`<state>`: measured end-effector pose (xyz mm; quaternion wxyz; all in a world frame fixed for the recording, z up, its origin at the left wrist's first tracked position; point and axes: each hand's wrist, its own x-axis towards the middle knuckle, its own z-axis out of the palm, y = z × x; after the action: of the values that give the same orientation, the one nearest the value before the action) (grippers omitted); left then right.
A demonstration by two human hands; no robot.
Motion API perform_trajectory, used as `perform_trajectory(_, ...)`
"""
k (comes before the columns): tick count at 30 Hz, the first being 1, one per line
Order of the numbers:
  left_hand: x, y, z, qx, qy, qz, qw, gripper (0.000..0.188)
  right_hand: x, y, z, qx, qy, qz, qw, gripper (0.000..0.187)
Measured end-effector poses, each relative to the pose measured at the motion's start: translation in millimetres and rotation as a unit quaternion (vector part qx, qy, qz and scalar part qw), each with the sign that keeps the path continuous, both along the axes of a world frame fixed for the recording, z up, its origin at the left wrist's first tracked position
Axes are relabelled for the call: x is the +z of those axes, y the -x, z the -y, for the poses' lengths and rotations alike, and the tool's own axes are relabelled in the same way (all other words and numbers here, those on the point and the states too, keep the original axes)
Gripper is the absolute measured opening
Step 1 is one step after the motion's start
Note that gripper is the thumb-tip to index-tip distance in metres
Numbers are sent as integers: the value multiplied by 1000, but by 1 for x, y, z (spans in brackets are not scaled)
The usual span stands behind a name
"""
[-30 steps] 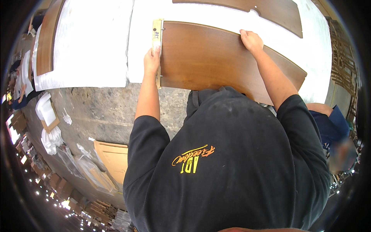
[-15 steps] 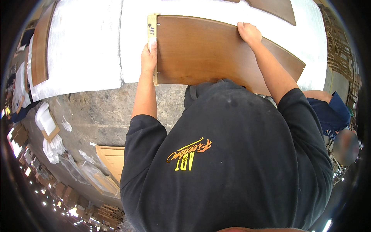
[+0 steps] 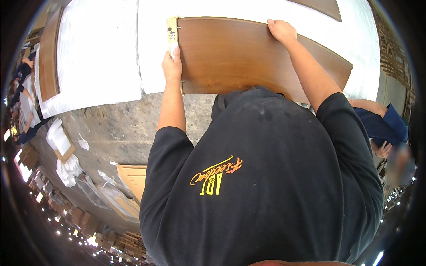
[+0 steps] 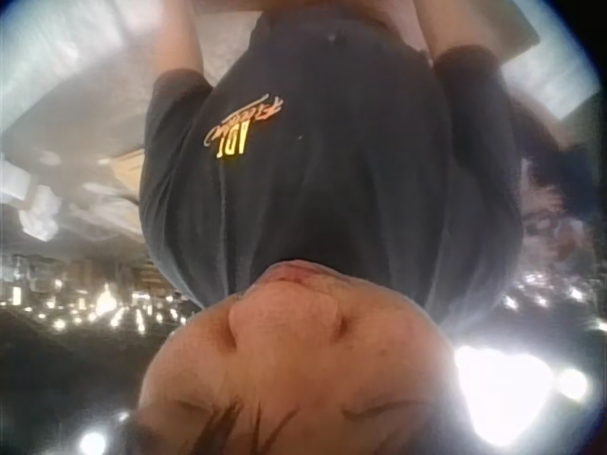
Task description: The person uses a wooden block to rub the edges of brown wood panels laid on a plastic-covered table, then flips and repositions the panels. Later, the person sits on the floor and sorts small hardware items from a cardboard box.
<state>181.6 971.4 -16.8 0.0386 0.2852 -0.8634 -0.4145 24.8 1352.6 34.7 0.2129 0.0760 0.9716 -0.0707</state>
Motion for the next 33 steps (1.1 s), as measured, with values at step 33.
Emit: perform_trajectory(33, 63, 63, -323, -675, -1, 84, 733, 69, 29, -217, -204, -424, 279, -209, 836, 59)
